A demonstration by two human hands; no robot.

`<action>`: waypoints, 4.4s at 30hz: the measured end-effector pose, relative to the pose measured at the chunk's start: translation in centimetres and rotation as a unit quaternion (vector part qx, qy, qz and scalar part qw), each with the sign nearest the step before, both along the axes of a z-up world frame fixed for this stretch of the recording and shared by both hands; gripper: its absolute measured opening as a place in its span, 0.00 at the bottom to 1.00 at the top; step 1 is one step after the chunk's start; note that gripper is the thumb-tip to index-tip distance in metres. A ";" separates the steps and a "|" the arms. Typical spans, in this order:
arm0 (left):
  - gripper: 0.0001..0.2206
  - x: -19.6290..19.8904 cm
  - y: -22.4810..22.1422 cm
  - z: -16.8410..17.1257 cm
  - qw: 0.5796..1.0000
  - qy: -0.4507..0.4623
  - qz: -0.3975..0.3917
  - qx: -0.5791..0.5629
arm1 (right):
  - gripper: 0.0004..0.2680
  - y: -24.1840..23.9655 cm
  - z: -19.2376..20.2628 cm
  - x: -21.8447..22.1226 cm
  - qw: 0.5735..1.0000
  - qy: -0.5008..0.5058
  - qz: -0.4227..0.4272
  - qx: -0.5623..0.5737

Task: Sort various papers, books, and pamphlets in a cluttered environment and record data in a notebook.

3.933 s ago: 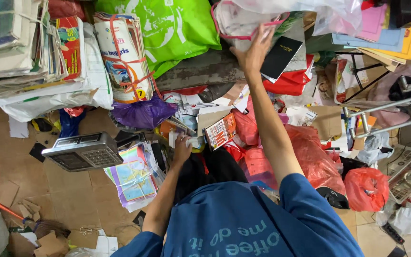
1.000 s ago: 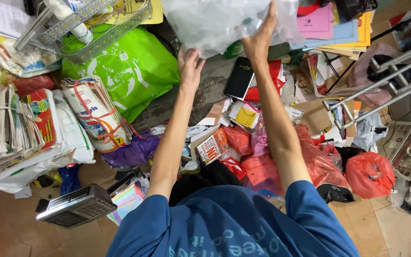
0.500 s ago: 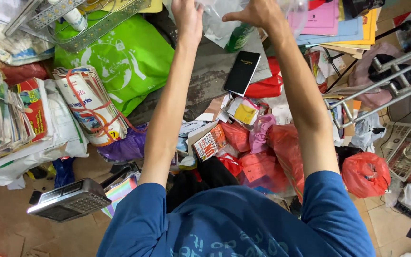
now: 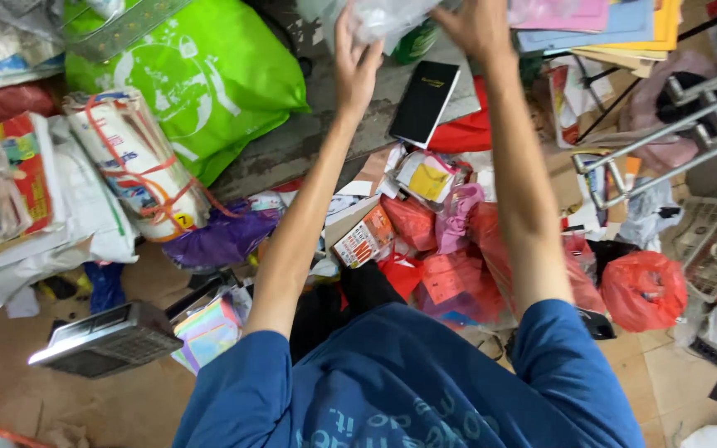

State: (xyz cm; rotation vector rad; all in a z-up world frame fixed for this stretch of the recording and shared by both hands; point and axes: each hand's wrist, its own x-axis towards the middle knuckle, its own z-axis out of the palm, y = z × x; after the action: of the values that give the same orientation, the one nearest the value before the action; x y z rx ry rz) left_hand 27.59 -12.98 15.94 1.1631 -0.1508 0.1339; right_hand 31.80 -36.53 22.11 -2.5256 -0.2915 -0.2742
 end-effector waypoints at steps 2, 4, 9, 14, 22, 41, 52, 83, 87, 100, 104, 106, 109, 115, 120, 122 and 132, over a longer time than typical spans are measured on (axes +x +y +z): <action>0.36 -3.2 -0.1 0.1 0.999 -0.009 0.022 0.024 | 0.18 0.3 -1.1 -4.3 0.991 -0.113 -0.024 0.068; 0.39 -6.3 0.4 0.0 0.997 -0.019 0.053 0.052 | 0.25 1.4 -4.7 -8.7 0.964 -0.225 -0.035 0.141; 0.43 -11.4 1.2 -2.1 0.990 0.017 0.087 0.112 | 0.43 5.4 -18.2 -15.6 0.858 0.148 -0.443 0.215; 0.44 -16.4 4.5 -4.3 0.987 0.041 0.082 0.133 | 0.39 7.5 -27.6 -13.7 0.818 0.123 -0.421 0.372; 0.40 -26.7 16.4 -8.1 0.972 0.139 0.116 0.148 | 0.17 8.8 -26.8 -16.5 0.718 0.122 -0.340 0.594; 0.18 -48.0 36.8 3.8 0.936 0.141 0.281 0.156 | 0.15 55.1 -4.2 -24.0 0.796 0.181 0.109 0.567; 0.17 -54.2 42.5 4.3 0.919 0.151 0.333 0.145 | 0.27 61.9 -9.2 -24.9 0.952 -0.135 0.090 0.259; 0.15 -31.9 22.4 -1.7 0.947 0.076 0.093 0.299 | 0.38 9.9 -5.0 -19.6 0.974 -0.108 -0.174 0.095; 0.16 -20.4 13.5 0.4 0.943 -0.049 0.059 0.323 | 0.40 4.5 -2.0 -8.9 0.984 -0.112 -0.113 0.078; 0.30 14.2 -0.3 -5.8 0.808 -0.147 0.133 0.555 | 0.30 4.5 -5.4 3.0 0.977 -0.091 -0.048 0.186; 0.20 15.0 1.2 -1.6 0.739 -0.160 0.073 0.650 | 0.27 6.0 -6.2 3.6 0.965 -0.125 -0.036 0.230; 0.20 15.2 0.6 0.3 0.745 -0.152 0.070 0.646 | 0.25 7.3 -5.1 4.0 0.965 -0.087 -0.033 0.246; 0.21 17.2 1.6 -2.7 0.754 -0.137 0.061 0.639 | 0.26 8.3 -3.0 4.1 0.969 -0.094 -0.119 0.193; 0.22 21.1 2.0 -3.9 0.773 -0.115 0.047 0.622 | 0.25 5.4 -7.3 -0.5 0.877 0.009 -0.060 0.476; 0.24 18.9 1.4 1.5 0.790 -0.098 0.036 0.604 | 0.38 2.4 -8.6 -7.8 0.935 -0.072 -0.048 0.344; 0.24 18.5 1.8 1.1 0.796 -0.090 0.033 0.598 | 0.38 2.0 -6.5 -11.6 0.936 -0.049 -0.041 0.346; 0.27 10.2 5.5 -0.1 0.815 -0.039 0.035 0.577 | 0.39 5.2 2.4 -7.6 0.876 0.026 -0.058 0.478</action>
State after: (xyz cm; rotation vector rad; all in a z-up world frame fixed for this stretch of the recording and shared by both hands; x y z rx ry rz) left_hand 37.84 -7.52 15.79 2.3923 -0.2775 0.1575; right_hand 24.24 -31.31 24.50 -1.5584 0.0358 -0.2994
